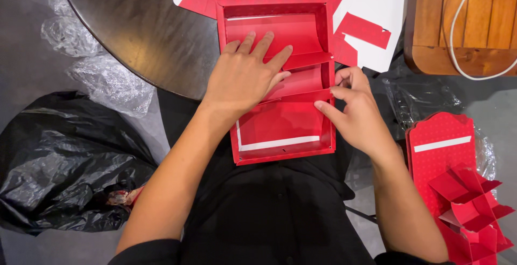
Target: The person assembles a red paper box by folding and inserting pre-cut red paper pieces into a white base. They then insert a red divider to create compartments and add a red lid to complete the box.
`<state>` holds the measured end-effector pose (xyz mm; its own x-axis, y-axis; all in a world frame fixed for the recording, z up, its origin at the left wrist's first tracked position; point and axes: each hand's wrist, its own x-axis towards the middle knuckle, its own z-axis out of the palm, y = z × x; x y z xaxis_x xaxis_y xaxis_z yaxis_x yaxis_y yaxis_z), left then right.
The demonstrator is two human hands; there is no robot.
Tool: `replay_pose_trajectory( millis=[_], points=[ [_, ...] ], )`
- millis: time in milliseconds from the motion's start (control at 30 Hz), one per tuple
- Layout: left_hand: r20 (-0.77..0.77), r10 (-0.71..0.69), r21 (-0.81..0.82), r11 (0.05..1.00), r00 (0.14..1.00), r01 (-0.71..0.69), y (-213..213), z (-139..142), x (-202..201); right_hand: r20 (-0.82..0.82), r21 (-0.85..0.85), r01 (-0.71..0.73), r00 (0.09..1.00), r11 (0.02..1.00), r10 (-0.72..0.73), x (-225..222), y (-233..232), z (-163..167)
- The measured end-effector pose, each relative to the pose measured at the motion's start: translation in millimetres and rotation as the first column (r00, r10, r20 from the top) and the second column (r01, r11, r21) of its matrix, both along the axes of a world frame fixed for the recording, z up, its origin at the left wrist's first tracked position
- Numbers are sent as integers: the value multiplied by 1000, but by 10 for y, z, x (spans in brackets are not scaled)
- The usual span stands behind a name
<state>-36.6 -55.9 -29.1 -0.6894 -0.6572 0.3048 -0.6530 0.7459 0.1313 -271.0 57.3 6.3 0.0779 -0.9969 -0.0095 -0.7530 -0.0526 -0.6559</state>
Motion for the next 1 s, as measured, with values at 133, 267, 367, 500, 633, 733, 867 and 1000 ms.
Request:
replay_pose_trajectory(
  millis=[133, 267, 367, 500, 633, 733, 867, 1000],
  points=[
    [9, 3, 4, 1000, 1000, -3, -6, 7, 20, 205, 167, 2, 978, 986, -36, -61, -32, -24],
    [-1, -2, -2, 1000, 1000, 2, -17, 10, 14, 109, 157, -88, 991, 984, 72, -120, 3, 25],
    [-9, -6, 8, 1000, 1000, 6, -10, 7, 19, 33, 182, -154, 988, 971, 151, -116, 18, 29],
    [-21, -5, 7, 1000, 1000, 5, -7, 4, 30, 139, 212, -143, 984, 967, 115, -92, 7, -24],
    [-19, 0, 7, 1000, 1000, 0, -12, -2, 29, 344, 305, -107, 939, 946, -5, -100, 22, -67],
    [-19, 2, 13, 1000, 1000, -2, -12, -9, 30, 399, 365, -82, 914, 927, -76, -94, 33, -106],
    [-20, 7, 5, 1000, 1000, -7, -12, -21, 24, 429, 375, -93, 899, 923, -84, -101, 47, -128],
    [-26, 7, 8, 1000, 1000, -7, -12, -29, 23, 474, 405, -76, 870, 911, -138, -91, 51, -135]
  ],
)
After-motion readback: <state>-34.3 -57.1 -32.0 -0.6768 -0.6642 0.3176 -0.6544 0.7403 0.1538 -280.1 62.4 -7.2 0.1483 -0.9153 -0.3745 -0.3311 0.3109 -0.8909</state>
